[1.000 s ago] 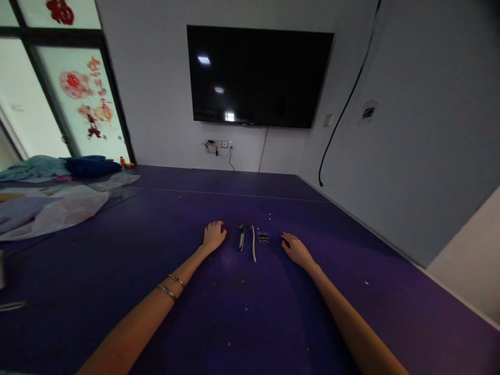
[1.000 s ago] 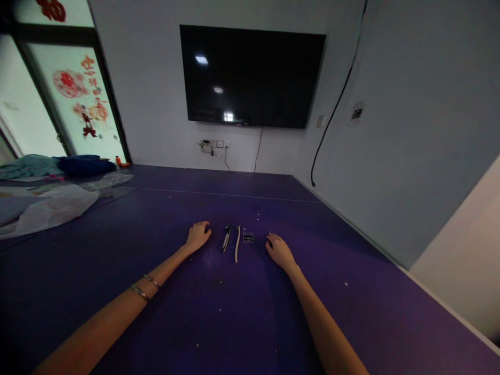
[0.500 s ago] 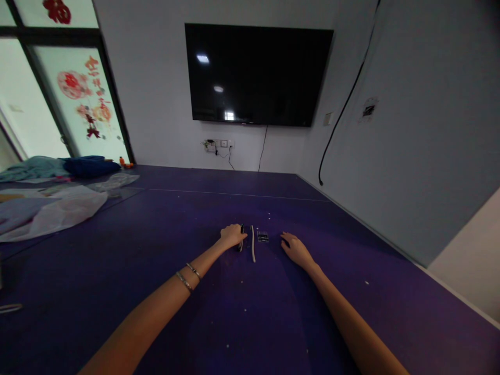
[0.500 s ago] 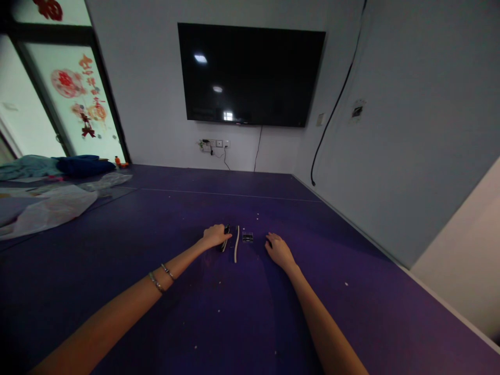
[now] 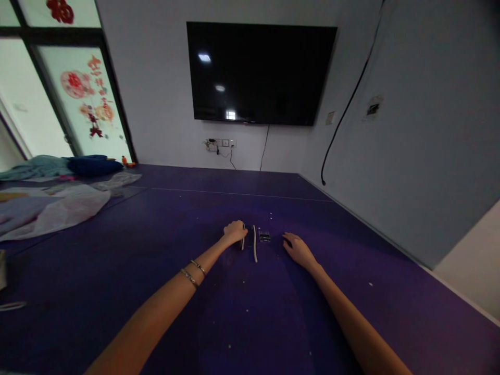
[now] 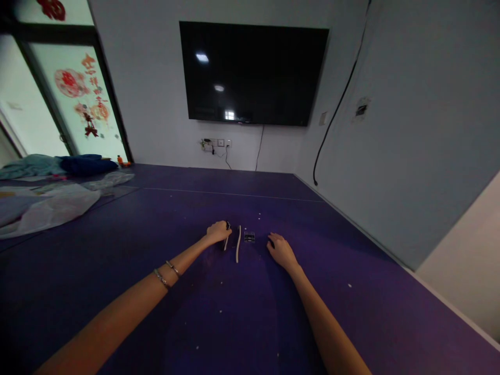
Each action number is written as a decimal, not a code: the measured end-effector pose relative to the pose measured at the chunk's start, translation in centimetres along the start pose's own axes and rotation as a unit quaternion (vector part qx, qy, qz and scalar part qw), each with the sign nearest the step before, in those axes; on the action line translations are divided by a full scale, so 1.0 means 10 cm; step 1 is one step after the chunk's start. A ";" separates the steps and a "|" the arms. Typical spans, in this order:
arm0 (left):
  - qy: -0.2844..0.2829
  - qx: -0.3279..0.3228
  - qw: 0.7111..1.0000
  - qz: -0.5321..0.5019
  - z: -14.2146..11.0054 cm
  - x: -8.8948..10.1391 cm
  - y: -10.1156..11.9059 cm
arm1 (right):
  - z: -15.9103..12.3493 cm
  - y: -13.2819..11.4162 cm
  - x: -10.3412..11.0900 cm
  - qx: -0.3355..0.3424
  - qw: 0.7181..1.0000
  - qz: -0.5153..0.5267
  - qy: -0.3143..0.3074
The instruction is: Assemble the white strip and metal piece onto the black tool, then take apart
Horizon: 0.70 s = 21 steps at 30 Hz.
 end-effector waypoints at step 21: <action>-0.087 0.162 0.858 -0.480 0.25 0.26 -0.78 | 0.00 0.06 -0.03 -0.002 0.999 0.035 0.009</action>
Point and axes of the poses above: each hand's wrist, its own z-axis towards the middle knuckle, its own x-axis out of the back of the hand, y = z × x, the point moved 6 cm from there along z, towards the middle knuckle, and after that the axes turned 4 degrees about x, right-handed, at the moved point
